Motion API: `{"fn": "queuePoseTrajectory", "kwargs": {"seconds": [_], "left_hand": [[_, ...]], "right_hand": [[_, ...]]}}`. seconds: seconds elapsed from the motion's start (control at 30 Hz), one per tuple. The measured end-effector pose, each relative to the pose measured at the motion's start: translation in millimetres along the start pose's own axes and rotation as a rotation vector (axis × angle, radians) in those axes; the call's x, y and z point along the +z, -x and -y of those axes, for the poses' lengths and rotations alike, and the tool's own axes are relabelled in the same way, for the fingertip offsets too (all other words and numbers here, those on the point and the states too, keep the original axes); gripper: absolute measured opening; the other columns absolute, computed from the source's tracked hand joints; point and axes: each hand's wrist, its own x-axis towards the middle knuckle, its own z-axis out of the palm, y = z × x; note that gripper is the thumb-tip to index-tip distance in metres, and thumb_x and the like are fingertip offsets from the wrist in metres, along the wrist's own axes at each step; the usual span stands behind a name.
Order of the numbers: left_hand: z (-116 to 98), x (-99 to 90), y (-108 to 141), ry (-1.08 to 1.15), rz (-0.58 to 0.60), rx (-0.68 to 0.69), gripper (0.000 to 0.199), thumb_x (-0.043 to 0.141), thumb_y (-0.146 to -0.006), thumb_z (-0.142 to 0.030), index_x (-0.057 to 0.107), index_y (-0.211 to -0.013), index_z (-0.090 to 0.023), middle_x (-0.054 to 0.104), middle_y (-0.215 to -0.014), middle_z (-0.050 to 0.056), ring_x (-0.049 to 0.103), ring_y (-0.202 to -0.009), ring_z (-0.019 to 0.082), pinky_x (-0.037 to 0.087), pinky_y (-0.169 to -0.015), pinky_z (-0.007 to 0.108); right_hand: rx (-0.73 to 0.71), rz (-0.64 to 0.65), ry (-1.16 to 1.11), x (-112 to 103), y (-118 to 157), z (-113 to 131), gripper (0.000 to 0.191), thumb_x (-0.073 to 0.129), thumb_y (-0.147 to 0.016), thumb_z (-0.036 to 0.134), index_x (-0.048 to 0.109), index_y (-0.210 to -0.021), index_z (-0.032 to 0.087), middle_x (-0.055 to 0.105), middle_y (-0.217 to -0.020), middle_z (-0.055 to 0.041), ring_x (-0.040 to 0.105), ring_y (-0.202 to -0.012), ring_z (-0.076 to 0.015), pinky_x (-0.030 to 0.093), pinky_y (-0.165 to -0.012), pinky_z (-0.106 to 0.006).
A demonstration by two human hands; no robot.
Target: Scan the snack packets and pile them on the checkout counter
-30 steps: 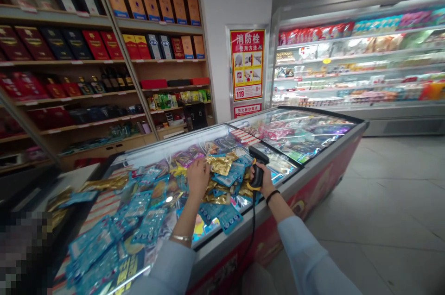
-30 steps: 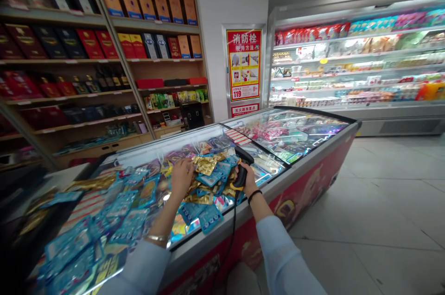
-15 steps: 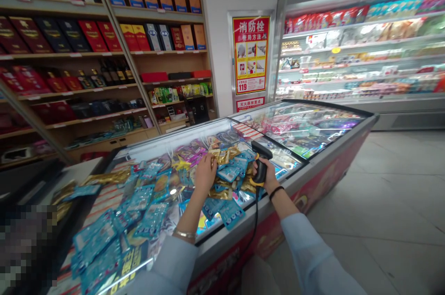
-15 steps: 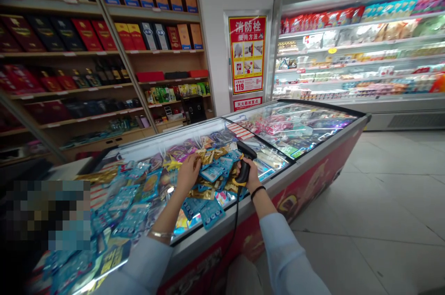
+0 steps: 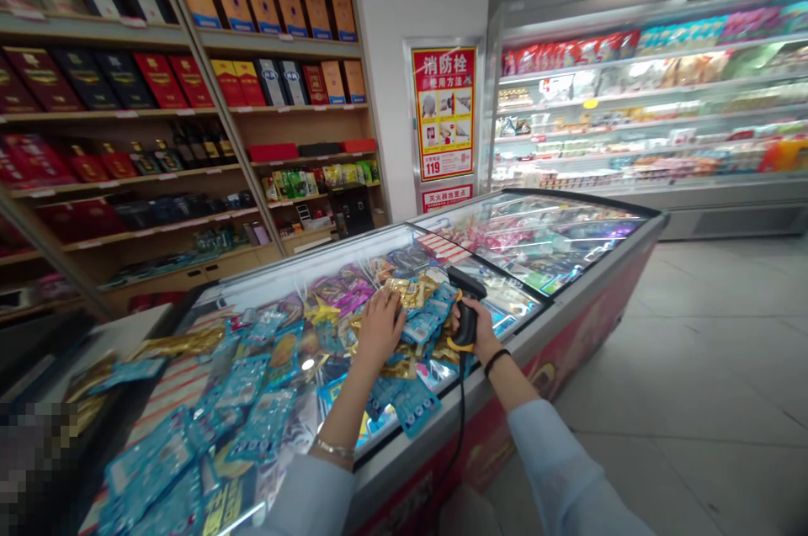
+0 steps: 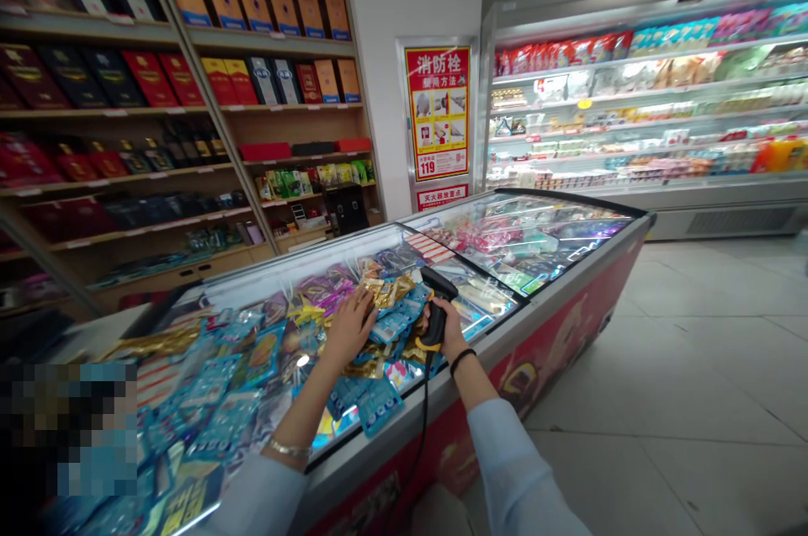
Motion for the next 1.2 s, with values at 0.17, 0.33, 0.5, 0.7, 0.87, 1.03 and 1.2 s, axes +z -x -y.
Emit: {"fn": "queuePoseTrajectory", "kwargs": {"seconds": [0.17, 0.33, 0.5, 0.7, 0.87, 1.03, 1.2], "left_hand": [[-9, -7.1, 2, -0.011, -0.080, -0.014, 0.046, 0.046, -0.089, -0.044, 0.052, -0.127, -0.019, 0.055, -0.125, 0.016, 0.051, -0.119, 0.029, 0.038, -0.102, 0.047], [-9, -11.8, 1, 0.026, -0.112, -0.075, 0.039, 0.039, -0.092, -0.037, 0.053, -0.123, -0.016, 0.058, -0.120, 0.016, 0.055, -0.112, 0.028, 0.042, -0.098, 0.045], [-3, -17.9, 0, 0.064, -0.133, -0.153, 0.035, 0.033, -0.091, -0.026, 0.057, -0.115, -0.016, 0.060, -0.117, 0.015, 0.057, -0.109, 0.026, 0.043, -0.097, 0.044], [-4, -23.6, 0, 0.080, -0.105, -0.273, 0.040, 0.033, -0.091, -0.028, 0.052, -0.123, -0.015, 0.060, -0.123, 0.016, 0.058, -0.111, 0.027, 0.044, -0.096, 0.045], [-4, -24.6, 0, 0.099, -0.099, -0.285, 0.042, 0.031, -0.093, -0.030, 0.049, -0.128, -0.015, 0.059, -0.127, 0.015, 0.058, -0.113, 0.026, 0.043, -0.098, 0.043], [-6, -26.7, -2, 0.065, -0.041, -0.291, 0.040, 0.032, -0.093, -0.032, 0.051, -0.124, -0.015, 0.062, -0.121, 0.016, 0.060, -0.110, 0.027, 0.045, -0.095, 0.043], [-2, -33.2, -3, 0.123, 0.092, -0.255, 0.038, 0.036, -0.092, -0.035, 0.051, -0.123, -0.017, 0.063, -0.121, 0.014, 0.060, -0.112, 0.026, 0.044, -0.096, 0.042]], "right_hand": [[-0.030, -0.015, -0.062, 1, 1, 1, 0.024, 0.063, -0.065, 0.040, 0.050, -0.059, 0.020, 0.050, -0.045, 0.0017, 0.043, -0.037, -0.0110, 0.036, -0.037, -0.023], [-0.040, -0.004, -0.087, 3, 3, 3, 0.025, 0.067, -0.061, 0.040, 0.052, -0.065, 0.020, 0.049, -0.046, 0.0041, 0.043, -0.036, -0.0105, 0.037, -0.036, -0.023], [-0.050, -0.001, -0.104, 3, 3, 3, 0.021, 0.066, -0.063, 0.036, 0.053, -0.068, 0.020, 0.050, -0.048, 0.0040, 0.045, -0.037, -0.0107, 0.038, -0.036, -0.023], [-0.086, 0.021, -0.115, -2, -1, 0, 0.021, 0.065, -0.064, 0.036, 0.055, -0.072, 0.019, 0.051, -0.049, 0.0046, 0.047, -0.037, -0.0106, 0.040, -0.037, -0.022], [-0.074, 0.029, -0.132, -4, -4, -1, 0.019, 0.064, -0.066, 0.034, 0.054, -0.074, 0.020, 0.051, -0.050, 0.0039, 0.047, -0.037, -0.0111, 0.040, -0.035, -0.023], [-0.104, 0.002, -0.119, -1, 0, 1, 0.020, 0.064, -0.065, 0.036, 0.054, -0.071, 0.020, 0.049, -0.048, 0.0047, 0.045, -0.035, -0.0102, 0.040, -0.035, -0.022], [-0.047, 0.000, -0.002, -3, 26, 14, 0.026, 0.064, -0.067, 0.041, 0.051, -0.062, 0.020, 0.049, -0.045, 0.0028, 0.045, -0.035, -0.0106, 0.039, -0.036, -0.023]]}}
